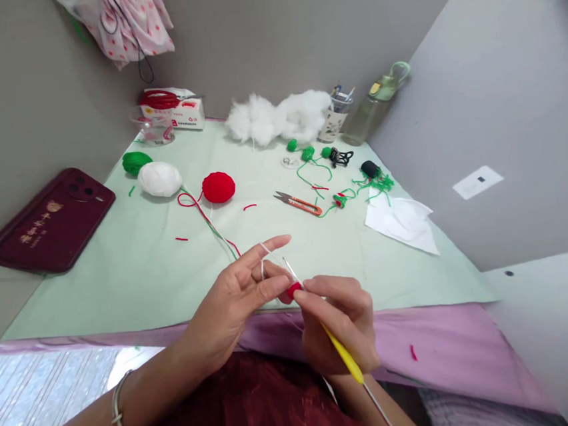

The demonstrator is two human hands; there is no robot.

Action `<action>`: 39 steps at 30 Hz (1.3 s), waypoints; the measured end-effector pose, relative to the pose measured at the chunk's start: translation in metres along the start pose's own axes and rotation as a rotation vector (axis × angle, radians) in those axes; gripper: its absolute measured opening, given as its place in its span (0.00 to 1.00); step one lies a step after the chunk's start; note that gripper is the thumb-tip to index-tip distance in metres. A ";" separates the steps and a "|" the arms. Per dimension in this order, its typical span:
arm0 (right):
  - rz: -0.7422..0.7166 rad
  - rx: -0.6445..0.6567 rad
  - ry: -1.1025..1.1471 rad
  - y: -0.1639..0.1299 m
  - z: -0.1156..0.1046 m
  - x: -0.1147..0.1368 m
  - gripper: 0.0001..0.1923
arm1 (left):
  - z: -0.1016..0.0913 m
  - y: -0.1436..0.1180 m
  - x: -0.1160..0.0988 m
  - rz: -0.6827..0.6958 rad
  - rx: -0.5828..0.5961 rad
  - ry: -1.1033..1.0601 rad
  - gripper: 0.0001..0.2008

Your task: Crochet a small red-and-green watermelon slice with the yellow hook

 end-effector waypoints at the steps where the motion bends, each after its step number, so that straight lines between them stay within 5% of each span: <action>1: -0.050 -0.078 0.005 0.003 0.000 0.005 0.25 | 0.001 0.001 0.001 -0.028 0.007 -0.034 0.26; 3: -0.062 -0.164 0.038 0.011 0.001 0.011 0.23 | 0.002 0.002 0.003 -0.052 0.006 -0.080 0.27; 9: 0.078 -0.161 0.105 0.022 0.004 0.012 0.23 | -0.002 0.001 0.003 0.021 -0.055 -0.071 0.31; 16: 0.059 -0.156 0.089 0.020 0.004 0.011 0.22 | -0.001 -0.003 0.000 0.119 0.031 0.032 0.25; 29: 0.025 -0.186 0.131 0.018 0.004 0.011 0.21 | 0.003 -0.001 0.002 0.048 -0.005 -0.007 0.30; 39: 0.209 -0.031 0.412 0.025 -0.001 -0.004 0.17 | 0.004 0.002 -0.003 -0.041 -0.038 -0.068 0.39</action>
Point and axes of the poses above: each hand's wrist, its own y-axis towards the middle knuckle, its own z-axis out of the palm, x = y × z, the point moved 4 cm from there along y, towards the middle knuckle, and after that the axes turned 1 degree about x, right-handed, at the moved point
